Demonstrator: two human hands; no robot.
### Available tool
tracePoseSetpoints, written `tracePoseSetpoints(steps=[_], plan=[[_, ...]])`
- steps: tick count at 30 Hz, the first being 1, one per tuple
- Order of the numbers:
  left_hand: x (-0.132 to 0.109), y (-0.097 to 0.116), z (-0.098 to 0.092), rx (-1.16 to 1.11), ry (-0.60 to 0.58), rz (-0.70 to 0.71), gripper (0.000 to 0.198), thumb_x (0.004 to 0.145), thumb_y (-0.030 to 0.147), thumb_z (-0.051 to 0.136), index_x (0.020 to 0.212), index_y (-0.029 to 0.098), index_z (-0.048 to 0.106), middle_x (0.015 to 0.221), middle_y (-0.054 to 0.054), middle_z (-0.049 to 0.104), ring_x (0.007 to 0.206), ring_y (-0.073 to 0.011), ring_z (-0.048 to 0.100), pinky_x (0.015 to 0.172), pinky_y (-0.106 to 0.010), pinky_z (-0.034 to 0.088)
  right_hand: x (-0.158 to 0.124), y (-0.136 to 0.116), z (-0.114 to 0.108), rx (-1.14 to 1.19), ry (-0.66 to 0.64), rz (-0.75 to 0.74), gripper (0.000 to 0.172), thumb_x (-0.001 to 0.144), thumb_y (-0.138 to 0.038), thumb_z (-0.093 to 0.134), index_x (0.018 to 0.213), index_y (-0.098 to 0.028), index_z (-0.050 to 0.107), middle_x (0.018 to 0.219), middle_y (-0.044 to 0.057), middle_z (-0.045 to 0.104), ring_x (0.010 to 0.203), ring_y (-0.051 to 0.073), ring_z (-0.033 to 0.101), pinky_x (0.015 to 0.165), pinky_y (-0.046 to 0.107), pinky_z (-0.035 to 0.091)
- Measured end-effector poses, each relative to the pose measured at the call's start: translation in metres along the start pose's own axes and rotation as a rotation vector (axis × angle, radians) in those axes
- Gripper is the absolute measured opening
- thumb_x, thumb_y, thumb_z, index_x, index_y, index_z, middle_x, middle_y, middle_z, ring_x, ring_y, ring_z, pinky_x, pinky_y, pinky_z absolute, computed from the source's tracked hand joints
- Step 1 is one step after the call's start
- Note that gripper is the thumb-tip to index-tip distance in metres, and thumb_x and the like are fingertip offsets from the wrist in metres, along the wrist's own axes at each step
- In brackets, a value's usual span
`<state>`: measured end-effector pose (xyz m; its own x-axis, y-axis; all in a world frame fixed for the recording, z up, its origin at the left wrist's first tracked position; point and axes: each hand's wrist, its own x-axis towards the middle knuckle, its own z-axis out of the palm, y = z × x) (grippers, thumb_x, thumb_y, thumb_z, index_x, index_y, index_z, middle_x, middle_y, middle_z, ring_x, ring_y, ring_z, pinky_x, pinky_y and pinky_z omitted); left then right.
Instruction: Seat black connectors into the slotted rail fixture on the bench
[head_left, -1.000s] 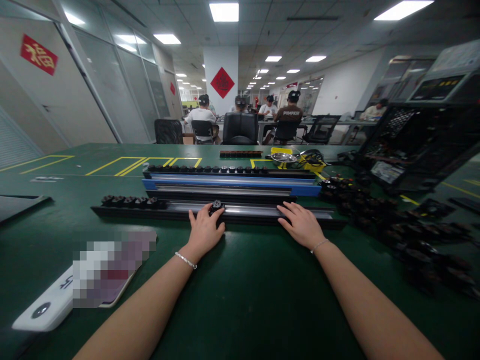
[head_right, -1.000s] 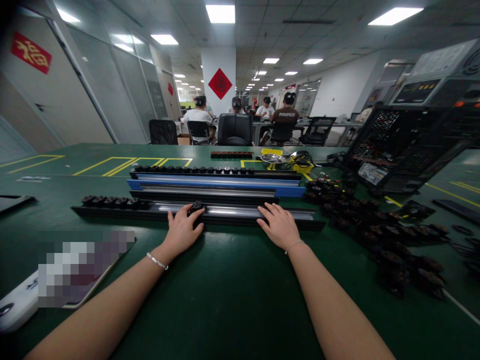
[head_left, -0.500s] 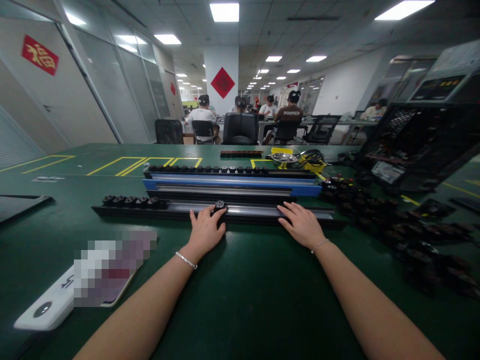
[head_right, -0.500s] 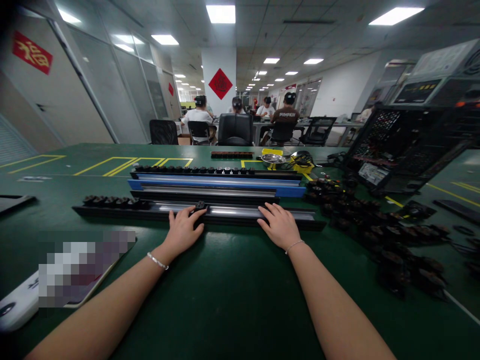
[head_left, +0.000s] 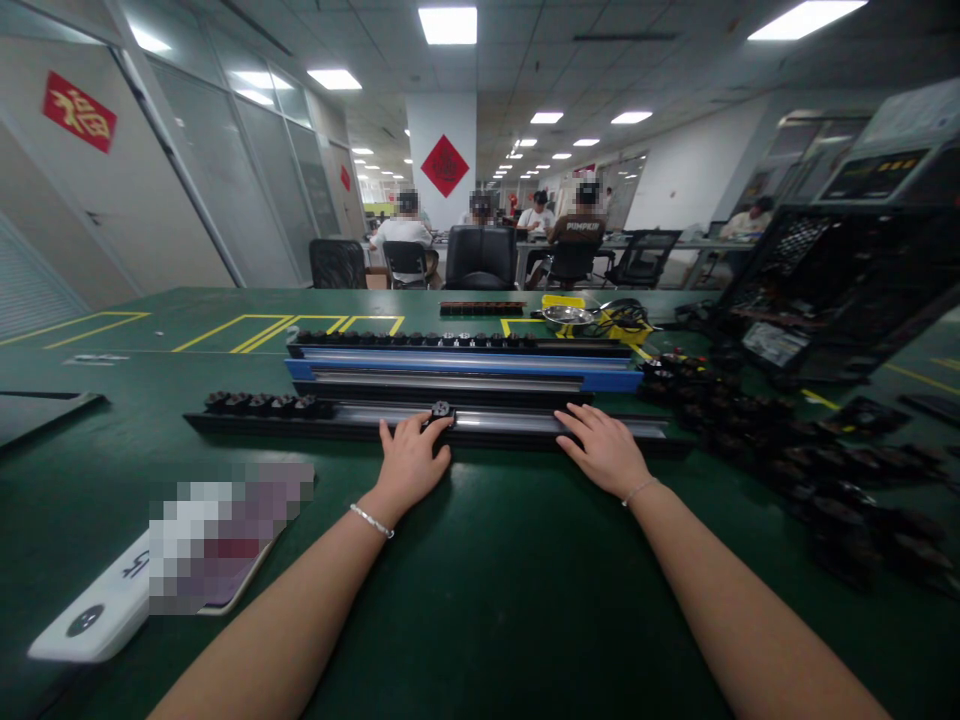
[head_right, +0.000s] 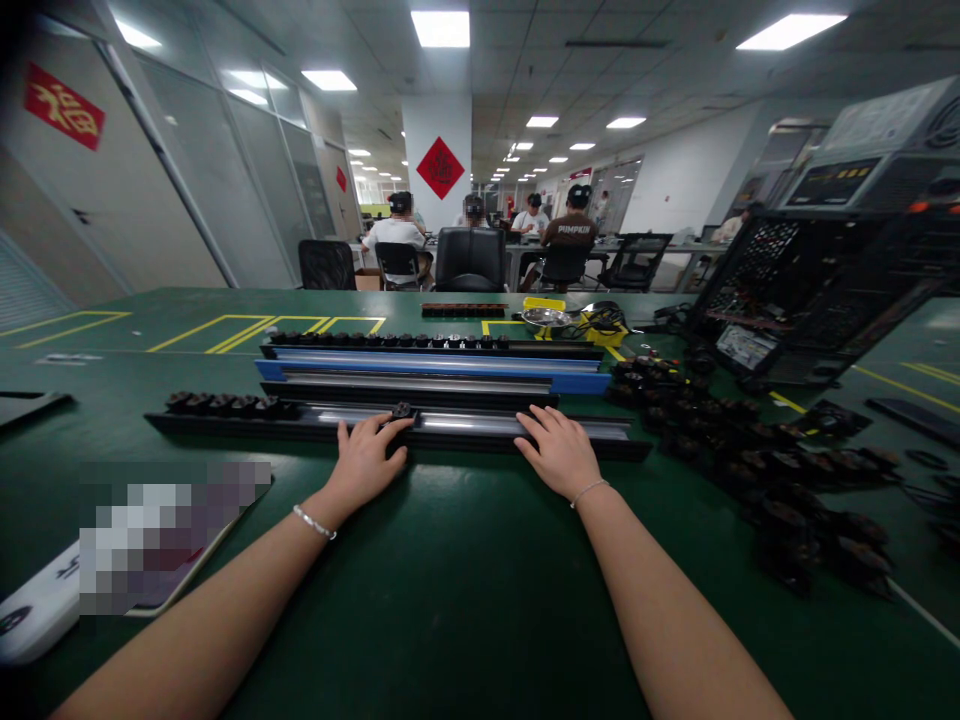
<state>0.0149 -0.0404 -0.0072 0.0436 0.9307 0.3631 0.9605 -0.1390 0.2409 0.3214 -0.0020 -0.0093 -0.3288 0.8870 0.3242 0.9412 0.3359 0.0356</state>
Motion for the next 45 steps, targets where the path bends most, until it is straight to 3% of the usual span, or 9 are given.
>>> tracePoseSetpoints(steps=[10, 21, 45], plan=[[0.0001, -0.0004, -0.0006, -0.017, -0.003, 0.009, 0.04, 0.08, 0.03, 0.049, 0.119, 0.033, 0.056, 0.129, -0.005, 0.055, 0.123, -0.0283, 0.044, 0.107, -0.068, 0.011, 0.0004, 0.0, 0.0011, 0.003, 0.01, 0.004, 0.051, 0.092, -0.05, 0.03, 0.133, -0.028, 0.05, 0.141, 0.005, 0.046, 0.13, 0.026, 0.038, 0.1, 0.045, 0.037], [0.001, -0.0015, 0.0013, -0.108, -0.004, -0.029, 0.028, 0.077, 0.027, 0.05, 0.105, 0.024, 0.051, 0.121, -0.007, 0.06, 0.118, -0.0265, 0.047, 0.109, -0.067, 0.008, -0.0001, -0.0007, 0.0007, 0.004, 0.019, 0.003, 0.051, 0.092, -0.05, 0.031, 0.133, -0.028, 0.05, 0.141, 0.005, 0.047, 0.129, 0.026, 0.039, 0.099, 0.045, 0.038], [0.0002, 0.0028, -0.0025, -0.072, -0.063, 0.002, 0.042, 0.077, 0.03, 0.052, 0.118, 0.024, 0.048, 0.123, -0.008, 0.059, 0.12, -0.0283, 0.046, 0.109, -0.066, 0.008, -0.0015, -0.0065, 0.0018, 0.008, 0.052, -0.008, 0.048, 0.09, -0.046, 0.037, 0.131, -0.027, 0.052, 0.143, 0.006, 0.043, 0.128, 0.026, 0.04, 0.101, 0.045, 0.036]])
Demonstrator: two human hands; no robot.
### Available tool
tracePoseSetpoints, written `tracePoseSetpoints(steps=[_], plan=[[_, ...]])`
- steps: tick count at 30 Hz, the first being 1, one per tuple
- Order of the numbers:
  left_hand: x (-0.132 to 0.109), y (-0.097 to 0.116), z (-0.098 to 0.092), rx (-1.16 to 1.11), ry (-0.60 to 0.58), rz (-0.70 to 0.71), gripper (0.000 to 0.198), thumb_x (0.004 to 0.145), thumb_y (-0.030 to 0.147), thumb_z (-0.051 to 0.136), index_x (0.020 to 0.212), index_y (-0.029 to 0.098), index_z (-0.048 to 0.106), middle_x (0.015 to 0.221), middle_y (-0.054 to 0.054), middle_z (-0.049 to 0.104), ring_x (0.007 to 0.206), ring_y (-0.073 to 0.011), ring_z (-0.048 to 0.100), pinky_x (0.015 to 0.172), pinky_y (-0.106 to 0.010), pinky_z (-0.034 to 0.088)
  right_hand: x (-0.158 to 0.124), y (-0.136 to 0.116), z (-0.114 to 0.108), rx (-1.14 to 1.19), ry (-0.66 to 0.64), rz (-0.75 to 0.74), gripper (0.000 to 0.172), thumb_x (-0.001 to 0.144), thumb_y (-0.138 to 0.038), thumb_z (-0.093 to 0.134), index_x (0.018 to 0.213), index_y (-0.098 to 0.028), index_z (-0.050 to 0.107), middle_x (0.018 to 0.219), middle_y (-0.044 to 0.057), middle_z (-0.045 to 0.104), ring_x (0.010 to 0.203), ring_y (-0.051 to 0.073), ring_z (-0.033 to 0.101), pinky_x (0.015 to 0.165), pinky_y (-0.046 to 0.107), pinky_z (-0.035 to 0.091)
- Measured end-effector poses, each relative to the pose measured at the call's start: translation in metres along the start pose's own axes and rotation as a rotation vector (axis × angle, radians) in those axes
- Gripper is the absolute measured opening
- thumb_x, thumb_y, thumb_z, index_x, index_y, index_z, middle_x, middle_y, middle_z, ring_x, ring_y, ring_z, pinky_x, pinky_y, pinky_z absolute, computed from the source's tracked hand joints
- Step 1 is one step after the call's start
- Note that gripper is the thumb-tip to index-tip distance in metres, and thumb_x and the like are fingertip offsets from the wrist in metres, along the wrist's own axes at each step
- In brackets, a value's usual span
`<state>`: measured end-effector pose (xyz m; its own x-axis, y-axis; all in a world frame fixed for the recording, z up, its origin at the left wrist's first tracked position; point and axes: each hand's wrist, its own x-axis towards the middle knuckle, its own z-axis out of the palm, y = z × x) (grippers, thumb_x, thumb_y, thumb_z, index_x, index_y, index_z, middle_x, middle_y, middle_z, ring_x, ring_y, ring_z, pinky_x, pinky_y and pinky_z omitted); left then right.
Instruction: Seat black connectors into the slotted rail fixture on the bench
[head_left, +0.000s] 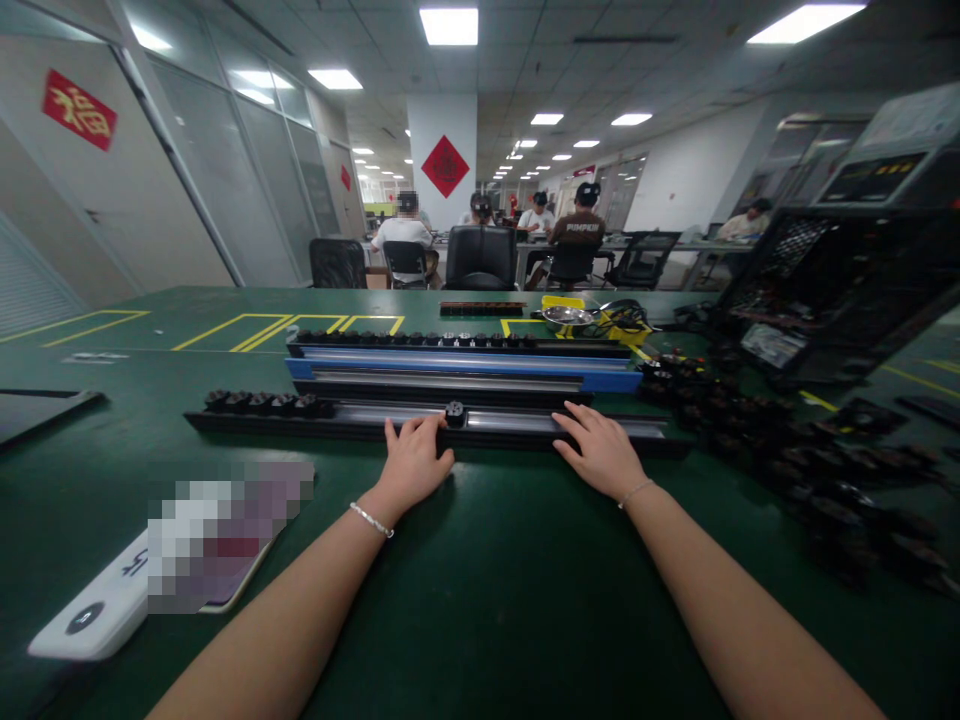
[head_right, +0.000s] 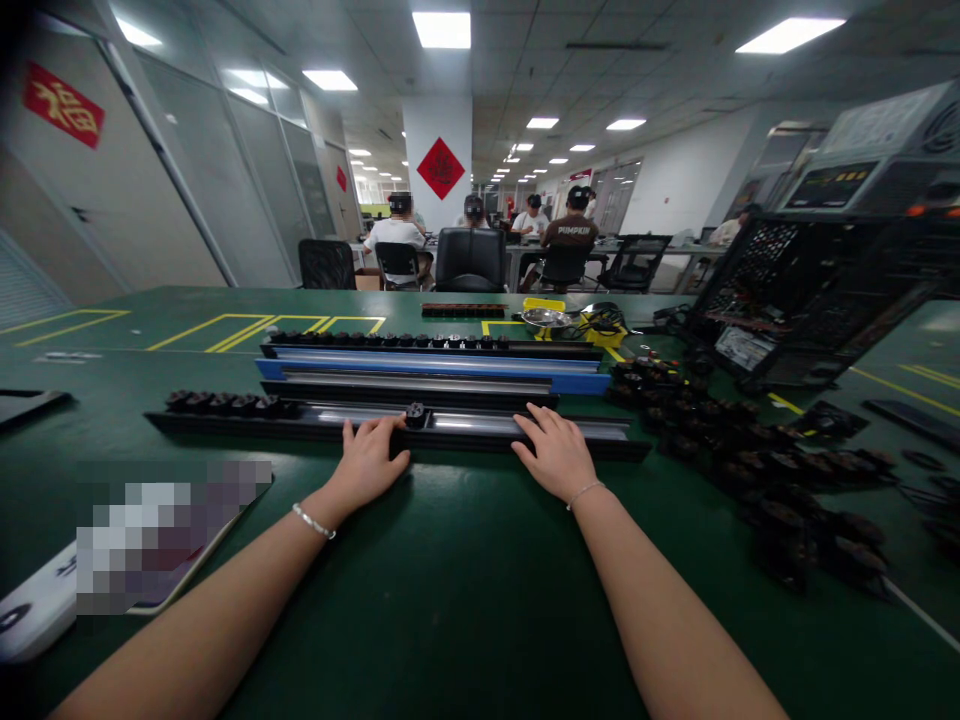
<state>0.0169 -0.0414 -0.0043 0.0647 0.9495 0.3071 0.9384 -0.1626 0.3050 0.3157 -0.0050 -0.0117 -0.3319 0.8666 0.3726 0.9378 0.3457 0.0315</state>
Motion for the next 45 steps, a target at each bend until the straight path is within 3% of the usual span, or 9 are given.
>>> tracePoseSetpoints(steps=[11, 19, 25, 37, 45], plan=[[0.001, 0.0, 0.002, 0.013, -0.01, 0.01, 0.045, 0.077, 0.031, 0.052, 0.122, 0.026, 0.047, 0.126, -0.008, 0.057, 0.122, -0.0293, 0.044, 0.108, -0.068, 0.007, 0.005, -0.034, -0.003, 0.107, -0.004, -0.092, 0.045, 0.088, -0.034, 0.041, 0.129, -0.021, 0.054, 0.138, 0.008, 0.049, 0.128, 0.025, 0.04, 0.103, 0.043, 0.033], [0.001, 0.001, 0.003, 0.038, -0.003, 0.036, 0.052, 0.077, 0.033, 0.052, 0.128, 0.025, 0.044, 0.125, -0.008, 0.059, 0.119, -0.0303, 0.045, 0.106, -0.07, 0.008, 0.017, -0.083, -0.007, 0.276, -0.073, -0.094, 0.044, 0.086, -0.033, 0.043, 0.129, -0.025, 0.051, 0.128, 0.007, 0.057, 0.121, 0.023, 0.046, 0.104, 0.046, 0.026], [0.0, 0.003, 0.004, 0.092, -0.015, 0.072, 0.058, 0.077, 0.033, 0.053, 0.132, 0.023, 0.041, 0.126, -0.008, 0.059, 0.119, -0.0307, 0.045, 0.106, -0.069, 0.011, 0.024, -0.111, -0.005, 0.252, -0.099, -0.096, 0.046, 0.084, -0.032, 0.046, 0.13, -0.031, 0.049, 0.125, 0.005, 0.058, 0.115, 0.023, 0.048, 0.105, 0.052, 0.018], [-0.002, 0.002, 0.005, 0.131, -0.029, 0.119, 0.063, 0.077, 0.033, 0.052, 0.138, 0.024, 0.036, 0.129, -0.005, 0.058, 0.121, -0.0313, 0.043, 0.107, -0.068, 0.009, 0.024, -0.111, 0.001, 0.232, -0.075, -0.075, 0.045, 0.083, -0.028, 0.046, 0.128, -0.032, 0.05, 0.114, 0.004, 0.061, 0.109, 0.022, 0.049, 0.103, 0.045, 0.018], [-0.003, 0.0, 0.007, 0.163, -0.01, 0.155, 0.061, 0.077, 0.033, 0.051, 0.136, 0.027, 0.039, 0.14, -0.004, 0.048, 0.121, -0.0319, 0.042, 0.106, -0.069, 0.011, 0.024, -0.109, 0.003, 0.22, -0.049, -0.108, 0.045, 0.084, -0.026, 0.045, 0.128, -0.03, 0.05, 0.114, 0.006, 0.061, 0.108, 0.022, 0.05, 0.101, 0.042, 0.021]])
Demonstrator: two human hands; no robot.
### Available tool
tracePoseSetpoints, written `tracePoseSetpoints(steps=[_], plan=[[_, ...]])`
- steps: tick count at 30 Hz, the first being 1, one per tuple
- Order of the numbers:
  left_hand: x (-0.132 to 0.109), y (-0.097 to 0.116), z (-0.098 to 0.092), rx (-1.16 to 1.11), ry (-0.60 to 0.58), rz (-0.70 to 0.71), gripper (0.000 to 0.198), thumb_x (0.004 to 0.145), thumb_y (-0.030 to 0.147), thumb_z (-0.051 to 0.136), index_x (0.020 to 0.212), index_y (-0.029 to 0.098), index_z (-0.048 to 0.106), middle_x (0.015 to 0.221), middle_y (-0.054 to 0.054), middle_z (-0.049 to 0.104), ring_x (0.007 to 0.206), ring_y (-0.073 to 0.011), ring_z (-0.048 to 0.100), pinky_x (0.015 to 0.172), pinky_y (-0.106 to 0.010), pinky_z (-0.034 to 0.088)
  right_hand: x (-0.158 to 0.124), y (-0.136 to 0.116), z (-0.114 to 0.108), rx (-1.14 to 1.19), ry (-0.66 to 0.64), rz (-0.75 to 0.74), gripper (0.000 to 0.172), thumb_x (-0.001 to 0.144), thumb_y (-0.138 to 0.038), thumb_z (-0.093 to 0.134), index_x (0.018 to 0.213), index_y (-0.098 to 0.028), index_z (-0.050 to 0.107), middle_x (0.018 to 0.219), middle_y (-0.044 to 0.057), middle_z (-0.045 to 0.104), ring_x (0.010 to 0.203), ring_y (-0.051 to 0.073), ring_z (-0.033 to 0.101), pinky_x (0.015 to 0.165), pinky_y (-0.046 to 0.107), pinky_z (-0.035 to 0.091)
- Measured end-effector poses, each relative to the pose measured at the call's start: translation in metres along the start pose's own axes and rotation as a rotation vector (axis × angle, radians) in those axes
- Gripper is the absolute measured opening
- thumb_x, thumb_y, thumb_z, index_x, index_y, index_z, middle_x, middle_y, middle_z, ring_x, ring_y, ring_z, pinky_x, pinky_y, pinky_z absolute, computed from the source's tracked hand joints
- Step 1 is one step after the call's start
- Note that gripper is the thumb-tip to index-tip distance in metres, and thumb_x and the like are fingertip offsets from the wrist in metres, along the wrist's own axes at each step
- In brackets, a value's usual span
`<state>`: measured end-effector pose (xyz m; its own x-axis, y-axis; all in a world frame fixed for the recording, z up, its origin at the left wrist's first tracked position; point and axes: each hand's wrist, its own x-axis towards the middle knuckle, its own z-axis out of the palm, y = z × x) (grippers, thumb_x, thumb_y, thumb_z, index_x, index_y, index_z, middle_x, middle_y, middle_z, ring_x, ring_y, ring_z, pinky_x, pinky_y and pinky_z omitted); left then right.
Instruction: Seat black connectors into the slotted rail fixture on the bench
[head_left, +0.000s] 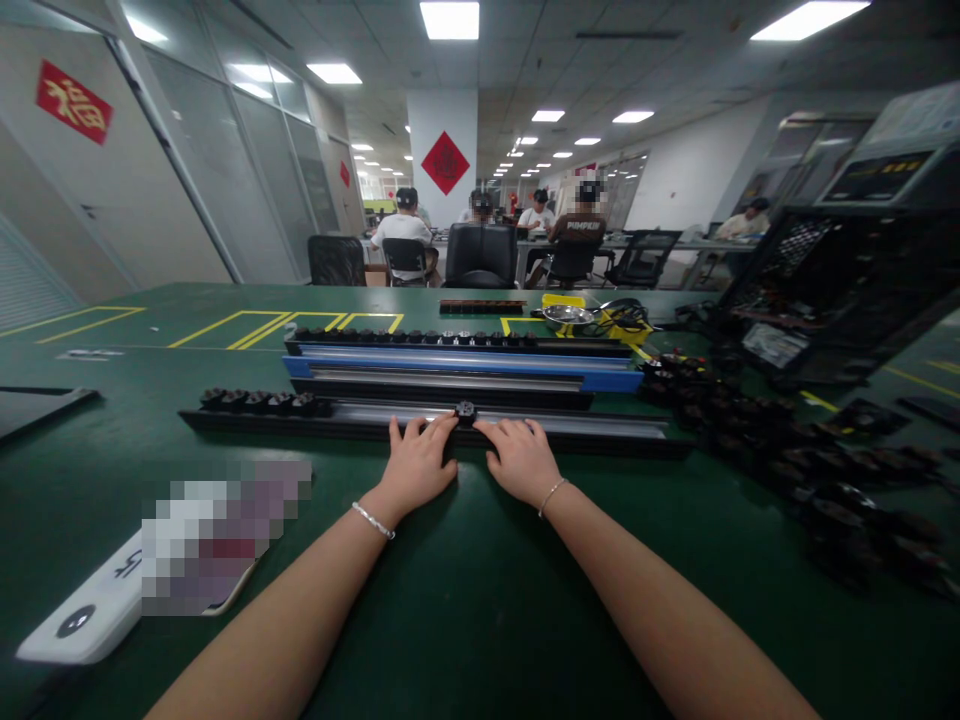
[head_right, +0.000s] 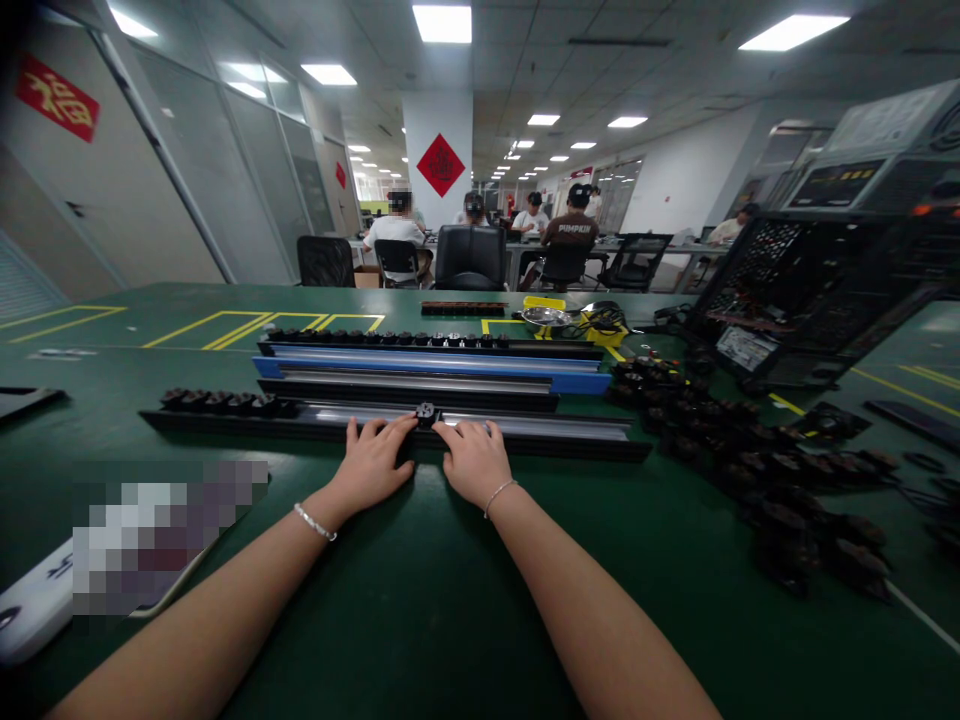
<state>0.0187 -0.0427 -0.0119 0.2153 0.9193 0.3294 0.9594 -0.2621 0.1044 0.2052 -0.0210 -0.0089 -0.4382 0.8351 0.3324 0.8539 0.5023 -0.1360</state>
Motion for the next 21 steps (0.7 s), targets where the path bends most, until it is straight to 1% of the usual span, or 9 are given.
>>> tracePoseSetpoints(steps=[9, 21], plan=[[0.0022, 0.0009, -0.0019, -0.001, -0.016, -0.01, 0.057, 0.077, 0.032, 0.051, 0.134, 0.03, 0.043, 0.134, -0.004, 0.053, 0.12, -0.0313, 0.043, 0.106, -0.069, 0.011, -0.0006, 0.0037, -0.0017, -0.019, -0.012, -0.018, 0.046, 0.083, -0.025, 0.045, 0.129, -0.028, 0.05, 0.113, 0.006, 0.061, 0.108, 0.022, 0.05, 0.099, 0.039, 0.025], [0.0019, 0.0006, -0.002, 0.008, -0.023, -0.009, 0.058, 0.077, 0.032, 0.051, 0.134, 0.032, 0.042, 0.132, -0.003, 0.054, 0.12, -0.0302, 0.043, 0.106, -0.069, 0.009, -0.0009, 0.0046, -0.0023, -0.031, -0.013, -0.027, 0.046, 0.084, -0.024, 0.045, 0.129, -0.026, 0.05, 0.113, 0.008, 0.061, 0.107, 0.021, 0.05, 0.098, 0.037, 0.027]])
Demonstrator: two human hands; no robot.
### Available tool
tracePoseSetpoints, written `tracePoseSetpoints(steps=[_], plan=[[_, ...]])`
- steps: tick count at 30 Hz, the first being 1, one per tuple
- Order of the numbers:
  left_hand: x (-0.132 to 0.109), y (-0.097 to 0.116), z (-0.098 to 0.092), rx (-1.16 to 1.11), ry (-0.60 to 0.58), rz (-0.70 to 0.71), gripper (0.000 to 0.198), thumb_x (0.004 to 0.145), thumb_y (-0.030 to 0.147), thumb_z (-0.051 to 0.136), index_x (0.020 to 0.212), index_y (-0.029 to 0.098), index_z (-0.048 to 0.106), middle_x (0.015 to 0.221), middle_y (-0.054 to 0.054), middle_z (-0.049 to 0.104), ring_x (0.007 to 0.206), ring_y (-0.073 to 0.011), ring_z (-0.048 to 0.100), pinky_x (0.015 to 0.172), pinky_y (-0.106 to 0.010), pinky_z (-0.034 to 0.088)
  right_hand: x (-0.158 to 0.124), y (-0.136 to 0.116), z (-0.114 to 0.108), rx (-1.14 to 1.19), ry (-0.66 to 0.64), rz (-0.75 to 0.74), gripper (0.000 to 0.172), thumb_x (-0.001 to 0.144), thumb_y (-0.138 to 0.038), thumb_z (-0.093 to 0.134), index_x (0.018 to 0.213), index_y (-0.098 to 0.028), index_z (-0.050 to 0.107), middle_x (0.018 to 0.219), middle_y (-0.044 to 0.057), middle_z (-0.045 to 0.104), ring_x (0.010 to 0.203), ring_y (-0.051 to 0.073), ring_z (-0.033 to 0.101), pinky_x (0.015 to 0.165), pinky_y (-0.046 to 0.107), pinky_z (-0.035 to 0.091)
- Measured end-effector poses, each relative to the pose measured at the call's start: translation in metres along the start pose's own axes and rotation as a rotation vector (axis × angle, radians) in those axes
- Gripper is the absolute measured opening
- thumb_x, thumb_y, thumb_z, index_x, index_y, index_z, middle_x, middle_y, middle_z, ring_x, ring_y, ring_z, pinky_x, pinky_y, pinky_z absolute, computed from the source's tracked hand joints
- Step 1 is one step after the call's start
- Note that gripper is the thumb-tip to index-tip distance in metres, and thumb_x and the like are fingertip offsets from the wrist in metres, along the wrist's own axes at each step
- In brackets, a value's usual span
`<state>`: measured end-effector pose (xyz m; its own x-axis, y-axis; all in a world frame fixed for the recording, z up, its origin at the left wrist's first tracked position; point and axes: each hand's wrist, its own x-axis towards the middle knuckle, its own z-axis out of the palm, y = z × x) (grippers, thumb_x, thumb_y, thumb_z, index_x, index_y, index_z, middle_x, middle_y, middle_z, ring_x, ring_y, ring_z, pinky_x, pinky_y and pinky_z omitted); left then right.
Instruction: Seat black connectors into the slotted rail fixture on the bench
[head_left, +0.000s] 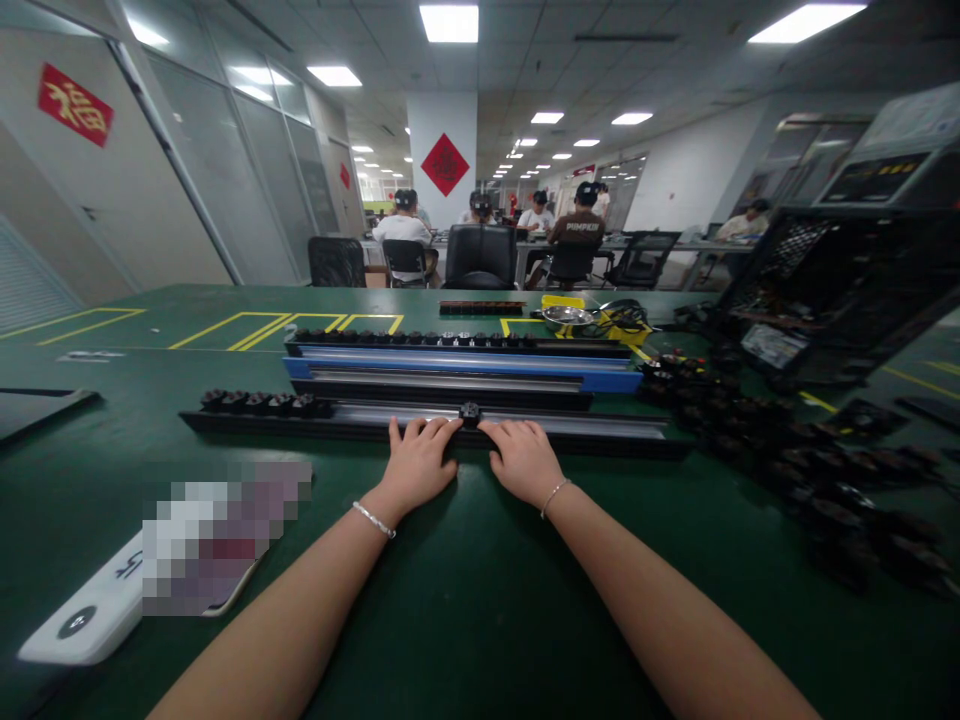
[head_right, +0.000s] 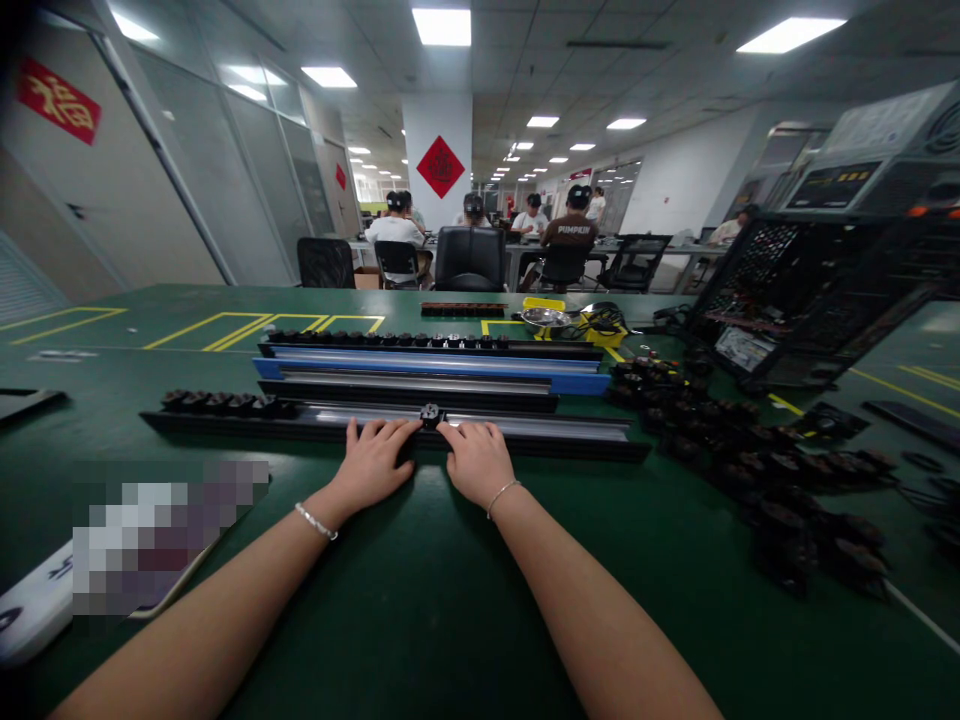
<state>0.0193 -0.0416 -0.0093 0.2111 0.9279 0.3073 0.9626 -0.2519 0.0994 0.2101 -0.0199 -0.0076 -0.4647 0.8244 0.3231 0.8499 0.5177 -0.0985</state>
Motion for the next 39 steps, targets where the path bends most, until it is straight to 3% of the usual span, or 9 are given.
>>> tracePoseSetpoints(steps=[39], plan=[[-0.0004, 0.002, -0.0012, 0.044, -0.018, -0.012, 0.058, 0.078, 0.033, 0.052, 0.135, 0.03, 0.041, 0.135, -0.006, 0.051, 0.123, -0.0305, 0.041, 0.108, -0.065, 0.011, 0.0003, 0.0086, -0.008, -0.003, -0.058, -0.001, 0.043, 0.085, -0.022, 0.044, 0.127, -0.024, 0.051, 0.113, 0.007, 0.062, 0.105, 0.02, 0.052, 0.094, 0.033, 0.032]])
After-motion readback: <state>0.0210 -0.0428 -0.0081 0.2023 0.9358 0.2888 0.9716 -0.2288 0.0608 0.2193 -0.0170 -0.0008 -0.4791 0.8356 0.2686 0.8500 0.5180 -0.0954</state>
